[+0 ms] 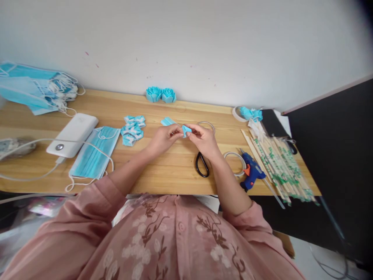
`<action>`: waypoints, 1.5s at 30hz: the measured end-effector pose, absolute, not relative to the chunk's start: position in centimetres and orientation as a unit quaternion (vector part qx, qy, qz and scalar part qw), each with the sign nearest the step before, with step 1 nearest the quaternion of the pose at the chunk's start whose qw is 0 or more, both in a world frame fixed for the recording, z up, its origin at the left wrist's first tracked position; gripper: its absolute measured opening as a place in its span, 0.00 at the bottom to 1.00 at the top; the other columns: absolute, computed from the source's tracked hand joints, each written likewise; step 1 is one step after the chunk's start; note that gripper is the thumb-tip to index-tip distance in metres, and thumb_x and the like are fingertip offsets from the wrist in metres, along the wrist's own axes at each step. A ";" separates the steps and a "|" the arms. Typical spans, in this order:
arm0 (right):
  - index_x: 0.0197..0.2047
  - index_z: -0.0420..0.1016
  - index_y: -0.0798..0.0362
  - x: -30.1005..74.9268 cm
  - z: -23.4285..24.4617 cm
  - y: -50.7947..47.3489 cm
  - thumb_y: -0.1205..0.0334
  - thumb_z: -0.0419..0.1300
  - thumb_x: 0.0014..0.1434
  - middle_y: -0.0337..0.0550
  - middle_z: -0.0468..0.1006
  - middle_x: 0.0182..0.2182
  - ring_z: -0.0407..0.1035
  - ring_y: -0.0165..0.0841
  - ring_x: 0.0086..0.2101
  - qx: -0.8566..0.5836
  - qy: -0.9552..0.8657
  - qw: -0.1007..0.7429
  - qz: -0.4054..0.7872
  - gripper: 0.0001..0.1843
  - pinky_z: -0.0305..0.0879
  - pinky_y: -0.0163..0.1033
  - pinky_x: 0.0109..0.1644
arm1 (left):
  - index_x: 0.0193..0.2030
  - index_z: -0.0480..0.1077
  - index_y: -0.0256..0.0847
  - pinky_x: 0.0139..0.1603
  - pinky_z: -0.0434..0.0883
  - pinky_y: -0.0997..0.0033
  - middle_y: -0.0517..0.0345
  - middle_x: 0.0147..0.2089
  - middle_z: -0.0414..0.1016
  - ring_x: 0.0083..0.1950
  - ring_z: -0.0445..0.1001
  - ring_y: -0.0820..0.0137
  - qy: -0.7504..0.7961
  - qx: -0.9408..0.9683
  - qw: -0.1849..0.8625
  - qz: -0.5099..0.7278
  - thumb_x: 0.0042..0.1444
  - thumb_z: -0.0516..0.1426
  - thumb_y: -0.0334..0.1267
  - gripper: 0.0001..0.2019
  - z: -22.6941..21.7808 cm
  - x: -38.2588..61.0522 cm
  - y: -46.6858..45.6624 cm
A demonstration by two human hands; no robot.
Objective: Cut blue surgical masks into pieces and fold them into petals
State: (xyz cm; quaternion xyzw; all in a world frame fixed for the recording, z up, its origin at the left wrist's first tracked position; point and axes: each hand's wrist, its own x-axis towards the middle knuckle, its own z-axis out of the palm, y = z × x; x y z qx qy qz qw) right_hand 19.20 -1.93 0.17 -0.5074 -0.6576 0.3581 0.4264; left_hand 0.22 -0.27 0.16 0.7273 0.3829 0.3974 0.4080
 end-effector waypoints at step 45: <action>0.61 0.71 0.44 18.5 0.5 -2.1 0.62 0.62 0.55 0.37 0.74 0.29 0.68 0.32 0.29 -0.518 -0.654 0.416 0.362 0.29 0.69 0.41 0.37 | 0.35 0.69 0.38 0.28 0.68 0.75 0.61 0.25 0.71 0.25 0.69 0.76 0.390 0.594 0.564 0.419 0.61 0.58 0.47 0.13 0.6 0.4 -0.4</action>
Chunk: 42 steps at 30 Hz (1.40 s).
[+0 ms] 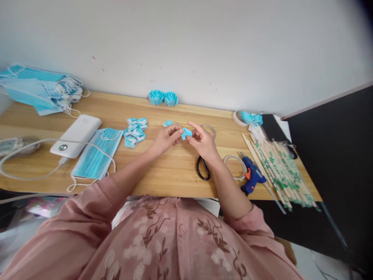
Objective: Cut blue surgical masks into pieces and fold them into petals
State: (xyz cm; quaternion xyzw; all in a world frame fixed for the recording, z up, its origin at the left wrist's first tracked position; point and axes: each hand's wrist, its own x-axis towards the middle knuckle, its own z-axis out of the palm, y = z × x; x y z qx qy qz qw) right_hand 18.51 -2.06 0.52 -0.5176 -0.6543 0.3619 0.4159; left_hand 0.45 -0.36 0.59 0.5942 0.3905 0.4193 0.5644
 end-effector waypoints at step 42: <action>0.66 0.62 0.44 18.0 0.7 -2.3 0.56 0.61 0.56 0.36 0.73 0.29 0.65 0.33 0.29 -0.512 -0.643 0.441 0.359 0.34 0.65 0.39 0.34 | 0.31 0.69 0.39 0.24 0.64 0.76 0.63 0.25 0.67 0.23 0.65 0.77 0.393 0.562 0.609 0.399 0.54 0.63 0.51 0.17 0.4 0.5 -0.3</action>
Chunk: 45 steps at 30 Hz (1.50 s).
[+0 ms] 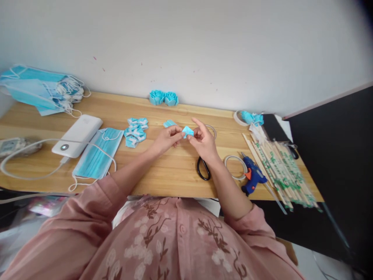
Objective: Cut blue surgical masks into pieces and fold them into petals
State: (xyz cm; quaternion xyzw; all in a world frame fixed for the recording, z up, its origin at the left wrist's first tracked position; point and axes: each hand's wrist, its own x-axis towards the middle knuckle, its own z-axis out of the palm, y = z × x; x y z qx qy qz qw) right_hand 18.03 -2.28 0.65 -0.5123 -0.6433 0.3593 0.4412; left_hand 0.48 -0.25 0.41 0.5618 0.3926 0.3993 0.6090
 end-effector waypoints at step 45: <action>0.61 0.68 0.44 18.1 0.4 -2.0 0.56 0.63 0.55 0.37 0.72 0.29 0.66 0.33 0.29 -0.500 -0.621 0.446 0.407 0.30 0.68 0.43 0.37 | 0.30 0.70 0.38 0.26 0.62 0.76 0.63 0.25 0.68 0.25 0.63 0.77 0.418 0.599 0.521 0.442 0.55 0.59 0.43 0.10 0.9 0.4 -0.4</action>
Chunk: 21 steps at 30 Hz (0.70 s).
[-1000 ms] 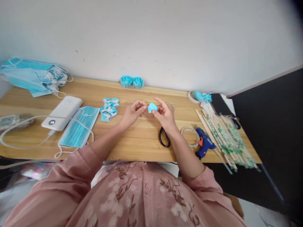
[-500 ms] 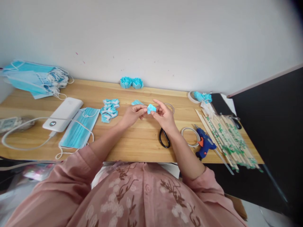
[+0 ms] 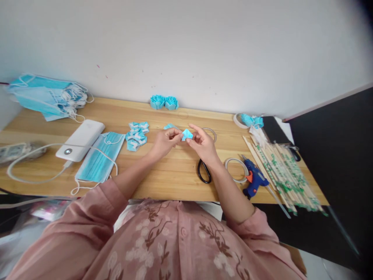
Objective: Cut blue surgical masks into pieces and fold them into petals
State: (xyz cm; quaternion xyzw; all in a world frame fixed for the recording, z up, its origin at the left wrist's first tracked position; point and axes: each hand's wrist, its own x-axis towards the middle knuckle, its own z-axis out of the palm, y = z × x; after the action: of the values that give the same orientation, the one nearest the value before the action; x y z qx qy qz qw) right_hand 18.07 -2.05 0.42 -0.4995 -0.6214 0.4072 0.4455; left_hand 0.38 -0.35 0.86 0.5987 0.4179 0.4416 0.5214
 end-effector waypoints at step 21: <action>0.69 0.58 0.46 17.9 0.1 -2.4 0.60 0.63 0.55 0.34 0.72 0.29 0.65 0.30 0.28 -0.495 -0.660 0.418 0.380 0.39 0.65 0.38 0.35 | 0.33 0.70 0.38 0.33 0.61 0.73 0.61 0.29 0.70 0.30 0.64 0.74 0.407 0.659 0.500 0.388 0.52 0.60 0.44 0.11 1.0 0.5 -0.6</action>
State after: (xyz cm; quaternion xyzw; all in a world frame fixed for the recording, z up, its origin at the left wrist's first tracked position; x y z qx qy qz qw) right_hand 17.87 -2.35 0.06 -0.4950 -0.6600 0.3799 0.4184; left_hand 0.48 -0.65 1.05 0.6588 0.4066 0.3885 0.4997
